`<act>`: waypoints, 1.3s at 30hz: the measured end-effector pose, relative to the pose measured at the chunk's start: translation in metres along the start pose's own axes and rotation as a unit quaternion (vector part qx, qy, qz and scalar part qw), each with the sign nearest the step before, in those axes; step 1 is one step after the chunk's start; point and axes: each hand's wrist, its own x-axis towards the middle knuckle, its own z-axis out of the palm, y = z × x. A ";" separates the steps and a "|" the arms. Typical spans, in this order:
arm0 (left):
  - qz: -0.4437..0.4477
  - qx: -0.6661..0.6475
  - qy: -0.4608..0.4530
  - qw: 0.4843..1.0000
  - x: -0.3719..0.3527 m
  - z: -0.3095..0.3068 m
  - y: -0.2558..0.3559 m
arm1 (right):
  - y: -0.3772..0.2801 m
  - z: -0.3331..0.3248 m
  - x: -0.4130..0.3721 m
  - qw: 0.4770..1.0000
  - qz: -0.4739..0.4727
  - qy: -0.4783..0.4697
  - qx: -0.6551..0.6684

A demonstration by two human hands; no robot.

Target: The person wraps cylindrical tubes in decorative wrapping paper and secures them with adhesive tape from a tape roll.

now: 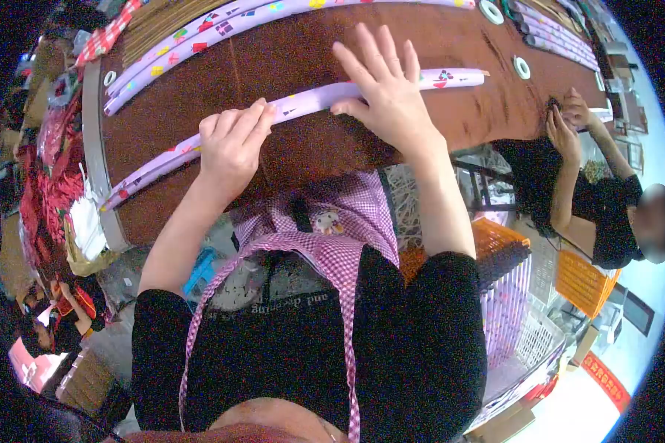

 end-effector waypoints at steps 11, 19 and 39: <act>-0.024 -0.040 -0.004 0.999 0.003 -0.002 0.000 | 0.016 0.021 -0.018 0.998 -0.058 -0.003 -0.001; -0.038 -0.040 0.000 0.998 0.007 -0.001 -0.002 | 0.016 -0.001 -0.020 0.998 0.006 0.046 0.052; -0.051 -0.031 -0.002 0.998 0.001 0.001 0.000 | -0.014 0.028 0.011 0.989 -0.138 -0.044 -0.005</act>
